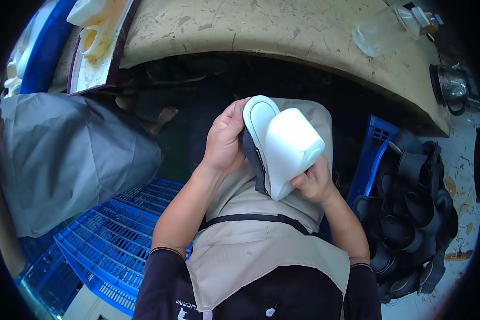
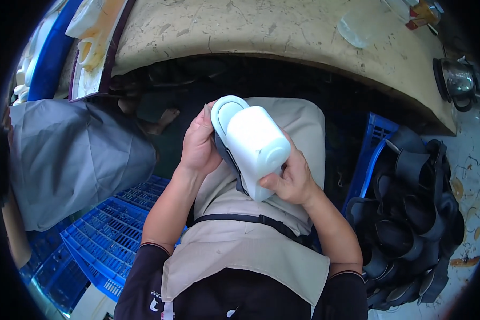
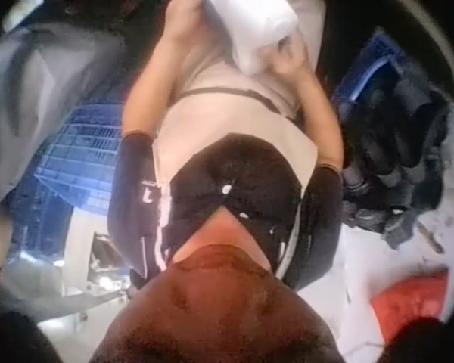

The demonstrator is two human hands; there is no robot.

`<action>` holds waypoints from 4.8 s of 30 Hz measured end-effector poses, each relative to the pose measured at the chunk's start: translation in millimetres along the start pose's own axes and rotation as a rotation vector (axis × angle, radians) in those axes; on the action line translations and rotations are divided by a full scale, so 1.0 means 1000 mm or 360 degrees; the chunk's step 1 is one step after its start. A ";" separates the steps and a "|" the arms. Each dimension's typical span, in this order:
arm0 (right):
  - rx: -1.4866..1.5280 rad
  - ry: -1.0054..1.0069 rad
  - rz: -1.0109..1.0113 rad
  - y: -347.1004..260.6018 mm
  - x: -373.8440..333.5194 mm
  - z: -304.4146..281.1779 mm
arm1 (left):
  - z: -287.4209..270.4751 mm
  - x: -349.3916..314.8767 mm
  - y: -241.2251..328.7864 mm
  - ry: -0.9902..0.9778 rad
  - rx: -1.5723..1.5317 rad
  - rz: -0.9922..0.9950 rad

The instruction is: Cleaning and prepping shoe components for assembly in a manufacturing facility.

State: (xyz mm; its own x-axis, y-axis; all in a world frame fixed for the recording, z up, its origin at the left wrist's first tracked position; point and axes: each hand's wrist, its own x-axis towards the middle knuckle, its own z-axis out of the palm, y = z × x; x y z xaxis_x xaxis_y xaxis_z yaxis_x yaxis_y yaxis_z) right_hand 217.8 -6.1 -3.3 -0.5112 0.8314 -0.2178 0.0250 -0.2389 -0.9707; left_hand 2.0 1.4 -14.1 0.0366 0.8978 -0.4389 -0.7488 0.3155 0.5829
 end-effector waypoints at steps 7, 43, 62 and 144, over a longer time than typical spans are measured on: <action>-0.0061 -0.0031 0.0009 0.007 0.001 -0.006 | 0.000 0.005 -0.016 -0.0059 -0.0037 -0.0067; -0.0313 -0.0223 0.0206 -0.051 0.035 -0.013 | 0.004 0.020 0.016 -0.0169 0.0011 -0.0007; 0.0366 -0.0186 0.0117 0.014 0.022 -0.001 | -0.015 0.008 0.007 -0.0494 0.0657 0.0504; 0.0512 0.0444 0.0222 0.061 0.010 0.008 | -0.038 -0.014 -0.066 0.0081 0.1166 0.0159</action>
State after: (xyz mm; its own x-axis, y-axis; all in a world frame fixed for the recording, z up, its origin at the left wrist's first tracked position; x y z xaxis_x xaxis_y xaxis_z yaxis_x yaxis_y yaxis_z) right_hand 207.0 -16.2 -63.8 -0.2694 0.8731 -0.4064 -0.2137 -0.4656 -0.8588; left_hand 25.8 -43.5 -72.0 -0.0530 0.9232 -0.3805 -0.1124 0.3731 0.9209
